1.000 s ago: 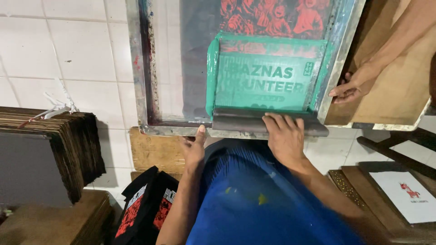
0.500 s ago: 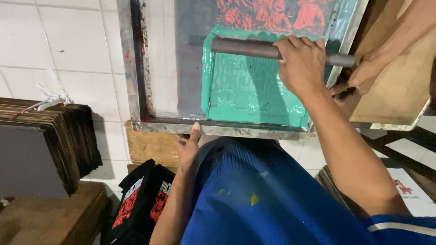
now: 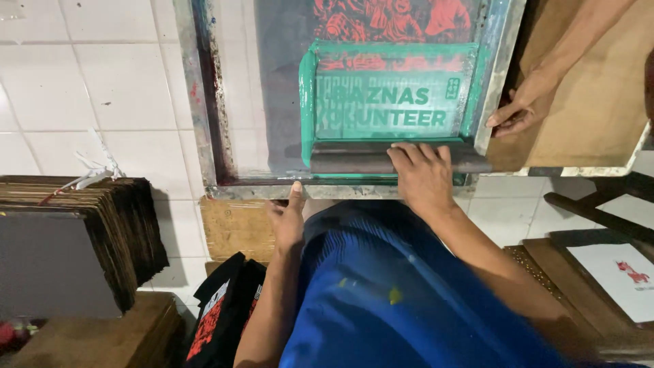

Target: Manually screen printing designs onto t-shirts using a squeegee and frame

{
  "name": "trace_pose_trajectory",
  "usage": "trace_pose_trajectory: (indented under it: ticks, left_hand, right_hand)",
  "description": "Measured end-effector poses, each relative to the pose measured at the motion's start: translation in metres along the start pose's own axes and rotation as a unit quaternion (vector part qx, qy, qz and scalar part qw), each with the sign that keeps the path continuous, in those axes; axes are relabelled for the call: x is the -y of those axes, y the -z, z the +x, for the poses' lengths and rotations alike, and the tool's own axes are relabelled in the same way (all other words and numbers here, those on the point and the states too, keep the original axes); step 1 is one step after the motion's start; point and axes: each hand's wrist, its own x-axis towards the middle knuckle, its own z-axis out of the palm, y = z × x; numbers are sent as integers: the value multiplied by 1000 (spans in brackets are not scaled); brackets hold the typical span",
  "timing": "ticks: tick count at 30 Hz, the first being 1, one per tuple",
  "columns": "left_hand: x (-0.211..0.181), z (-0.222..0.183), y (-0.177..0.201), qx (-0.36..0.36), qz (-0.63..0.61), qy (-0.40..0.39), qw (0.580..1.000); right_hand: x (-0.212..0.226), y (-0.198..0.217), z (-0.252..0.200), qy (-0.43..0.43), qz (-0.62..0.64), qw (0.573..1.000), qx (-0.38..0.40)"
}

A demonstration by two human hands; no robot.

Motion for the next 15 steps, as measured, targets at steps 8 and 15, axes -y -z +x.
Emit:
trace_pose_trajectory:
  ticks: [8,15]
  left_hand:
    - [-4,1,-2,9,-1,-36,999]
    - [-61,-9,12,-146,58,-181,971]
  right_hand:
    - [38,12,-37,1,-25,999,-22]
    - [26,76,-37,-44,97,985,133]
